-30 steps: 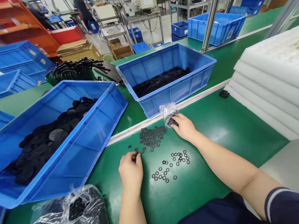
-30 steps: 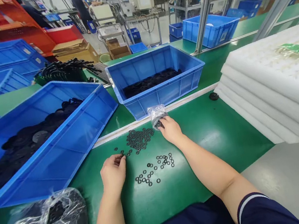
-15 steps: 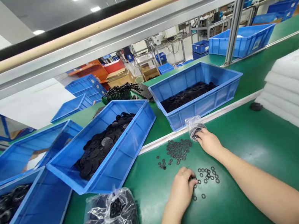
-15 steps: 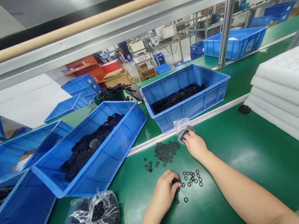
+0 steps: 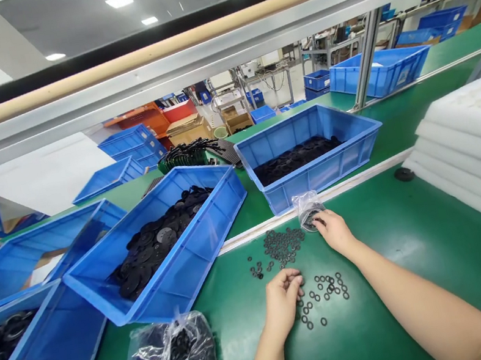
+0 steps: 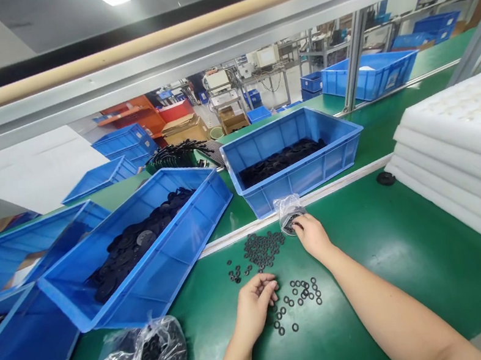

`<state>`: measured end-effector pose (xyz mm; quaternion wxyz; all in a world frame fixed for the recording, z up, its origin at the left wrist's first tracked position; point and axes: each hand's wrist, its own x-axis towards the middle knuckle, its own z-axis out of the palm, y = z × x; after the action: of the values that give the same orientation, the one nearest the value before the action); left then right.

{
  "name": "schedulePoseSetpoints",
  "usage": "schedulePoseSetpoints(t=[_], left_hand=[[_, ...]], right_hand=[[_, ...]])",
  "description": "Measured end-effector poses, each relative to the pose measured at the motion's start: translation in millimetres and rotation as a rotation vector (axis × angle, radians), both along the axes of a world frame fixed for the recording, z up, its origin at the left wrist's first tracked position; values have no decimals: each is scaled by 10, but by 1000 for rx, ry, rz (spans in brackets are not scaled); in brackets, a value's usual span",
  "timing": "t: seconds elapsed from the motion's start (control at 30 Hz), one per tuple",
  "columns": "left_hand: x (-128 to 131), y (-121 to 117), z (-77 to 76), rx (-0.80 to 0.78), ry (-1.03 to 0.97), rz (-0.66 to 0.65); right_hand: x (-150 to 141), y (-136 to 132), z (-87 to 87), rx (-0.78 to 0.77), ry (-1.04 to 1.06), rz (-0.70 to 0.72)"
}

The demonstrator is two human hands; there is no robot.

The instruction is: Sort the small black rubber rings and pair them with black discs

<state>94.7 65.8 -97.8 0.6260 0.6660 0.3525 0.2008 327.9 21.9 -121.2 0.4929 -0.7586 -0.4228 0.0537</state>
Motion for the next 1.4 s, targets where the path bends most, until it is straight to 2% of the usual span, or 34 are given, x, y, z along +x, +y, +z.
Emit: schedulePoseSetpoints(t=[0.07, 0.13, 0.23, 0.3, 0.37, 0.6, 0.77, 0.97, 1.17, 1.27, 1.4], left_hand=[[8, 13, 6, -69, -63, 26], [11, 27, 20, -107, -102, 50], [12, 41, 33, -141, -131, 83], [13, 42, 28, -156, -147, 123], [19, 36, 14, -166, -164, 173], [32, 35, -3, -174, -174, 228], [20, 38, 0, -191, -158, 249], [24, 20, 17, -184, -153, 256], [29, 10, -7, -162, -151, 269], [36, -4, -20, -163, -144, 277], [41, -19, -16, -168, -143, 297]], right_hand=[[4, -2, 39, 121, 298, -11], [19, -14, 94, 235, 687, 8], [50, -47, 181, 370, 1181, 106], [40, -67, 229, 395, 1366, 157], [-24, -77, 264, 364, 1443, 196], [-564, -76, 251, 62, 1309, 478], [-757, -61, 199, -109, 1142, 541], [-737, -63, 218, -127, 1124, 604], [-784, -75, 287, -142, 1081, 554], [-823, -71, 264, -165, 1046, 528], [-862, -47, 180, -115, 979, 513]])
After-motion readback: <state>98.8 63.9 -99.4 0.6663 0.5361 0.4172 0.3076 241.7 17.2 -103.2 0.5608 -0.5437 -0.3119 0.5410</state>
